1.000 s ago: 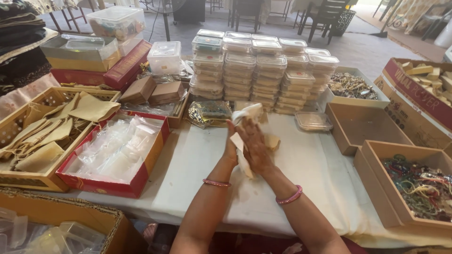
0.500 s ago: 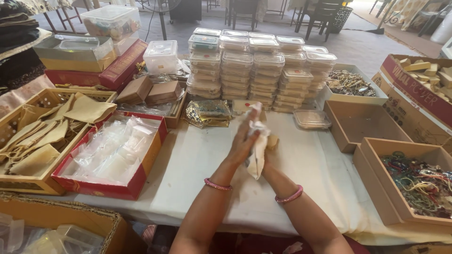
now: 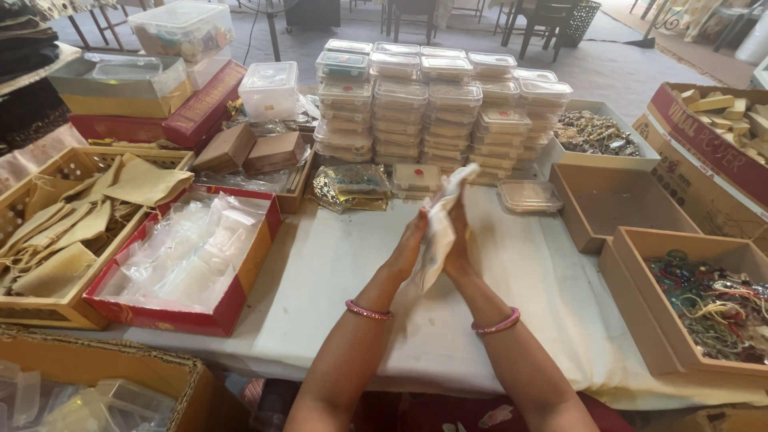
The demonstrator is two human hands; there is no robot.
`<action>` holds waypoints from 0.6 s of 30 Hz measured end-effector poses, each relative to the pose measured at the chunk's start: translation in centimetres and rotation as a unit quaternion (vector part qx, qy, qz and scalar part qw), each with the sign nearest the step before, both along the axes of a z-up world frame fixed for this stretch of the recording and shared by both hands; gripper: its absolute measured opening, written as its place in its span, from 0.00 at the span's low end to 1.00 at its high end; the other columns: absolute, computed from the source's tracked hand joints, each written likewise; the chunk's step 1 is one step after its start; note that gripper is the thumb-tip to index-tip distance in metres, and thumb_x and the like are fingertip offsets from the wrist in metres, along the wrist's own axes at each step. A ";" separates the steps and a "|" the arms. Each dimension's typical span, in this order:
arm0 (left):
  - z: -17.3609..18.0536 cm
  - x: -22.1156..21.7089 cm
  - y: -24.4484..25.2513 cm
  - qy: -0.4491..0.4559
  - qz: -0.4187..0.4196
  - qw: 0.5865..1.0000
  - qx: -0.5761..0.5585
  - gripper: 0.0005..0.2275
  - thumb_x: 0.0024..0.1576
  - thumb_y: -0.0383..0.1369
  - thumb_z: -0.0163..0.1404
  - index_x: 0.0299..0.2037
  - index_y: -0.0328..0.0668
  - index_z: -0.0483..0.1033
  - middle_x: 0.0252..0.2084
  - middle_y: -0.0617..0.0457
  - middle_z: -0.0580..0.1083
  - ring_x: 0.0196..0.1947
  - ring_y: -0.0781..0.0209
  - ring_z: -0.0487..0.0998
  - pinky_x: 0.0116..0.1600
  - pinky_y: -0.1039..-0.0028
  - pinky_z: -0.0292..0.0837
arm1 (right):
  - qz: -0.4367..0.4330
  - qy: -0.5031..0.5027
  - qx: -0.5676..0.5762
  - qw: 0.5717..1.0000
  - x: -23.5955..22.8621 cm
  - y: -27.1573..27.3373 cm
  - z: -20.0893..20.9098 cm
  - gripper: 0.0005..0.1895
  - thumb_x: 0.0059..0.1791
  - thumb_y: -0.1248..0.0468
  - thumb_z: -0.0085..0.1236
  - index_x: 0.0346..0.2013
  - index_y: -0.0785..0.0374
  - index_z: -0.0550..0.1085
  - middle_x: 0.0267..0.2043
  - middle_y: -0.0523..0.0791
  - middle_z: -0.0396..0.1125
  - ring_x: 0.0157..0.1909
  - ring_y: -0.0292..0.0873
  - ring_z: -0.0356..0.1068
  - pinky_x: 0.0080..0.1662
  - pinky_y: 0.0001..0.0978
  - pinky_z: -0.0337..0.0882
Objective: The person cleans a green beaded necklace with a white cloth, then wraps it in a beige pouch. They place the pouch into a small plastic container, wipe the container with the cloth, and close it. The person repeats the process with another green beaded necklace.
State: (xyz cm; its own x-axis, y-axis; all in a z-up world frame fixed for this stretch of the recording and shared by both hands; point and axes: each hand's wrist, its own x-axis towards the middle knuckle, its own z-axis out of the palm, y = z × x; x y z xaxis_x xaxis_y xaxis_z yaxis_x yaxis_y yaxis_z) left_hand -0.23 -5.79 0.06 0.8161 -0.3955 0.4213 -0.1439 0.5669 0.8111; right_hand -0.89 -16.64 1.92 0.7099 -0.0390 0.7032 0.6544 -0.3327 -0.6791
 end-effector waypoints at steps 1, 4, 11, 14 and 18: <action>-0.4 0.1 -0.1 0.002 -0.001 1.000 0.000 0.40 0.62 0.63 0.36 0.76 0.40 0.55 0.68 0.47 0.66 0.65 0.59 0.67 0.67 0.69 0.63 | -0.001 0.002 0.000 1.000 -0.6 -0.1 0.6 0.44 0.55 0.59 0.50 0.78 0.64 0.36 0.80 0.53 0.40 0.79 0.55 0.46 0.73 0.42 0.52; -0.7 0.5 0.4 0.002 -0.011 1.000 0.022 0.39 0.63 0.63 0.37 0.75 0.39 0.56 0.69 0.47 0.65 0.66 0.61 0.67 0.69 0.71 0.62 | 0.006 0.032 0.050 0.998 -1.8 0.2 1.1 0.45 0.54 0.57 0.49 0.77 0.64 0.36 0.80 0.55 0.39 0.78 0.55 0.46 0.71 0.42 0.53; -2.4 4.2 2.2 0.088 -0.150 0.959 -0.226 0.41 0.62 0.68 0.35 0.72 0.37 0.59 0.66 0.40 0.67 0.63 0.50 0.72 0.67 0.60 0.67 | -0.001 -0.177 -0.232 0.957 -4.4 1.8 0.6 0.33 0.55 0.64 0.49 0.75 0.59 0.54 0.79 0.49 0.50 0.82 0.52 0.45 0.78 0.51 0.44; -1.0 2.2 2.0 0.130 -0.164 0.946 -0.247 0.42 0.61 0.69 0.34 0.72 0.40 0.59 0.66 0.43 0.68 0.63 0.50 0.72 0.67 0.59 0.68 | -0.042 -0.188 -0.304 0.933 -3.8 1.1 0.0 0.33 0.54 0.65 0.52 0.74 0.59 0.58 0.79 0.47 0.51 0.82 0.50 0.45 0.79 0.54 0.41; 0.2 0.5 1.3 0.175 -0.047 0.980 -0.080 0.41 0.56 0.68 0.34 0.71 0.48 0.60 0.67 0.51 0.69 0.66 0.56 0.70 0.69 0.61 0.65 | -0.167 -0.168 -0.302 0.923 -1.8 -0.4 -0.6 0.40 0.52 0.64 0.58 0.77 0.62 0.53 0.82 0.49 0.44 0.83 0.49 0.40 0.78 0.55 0.38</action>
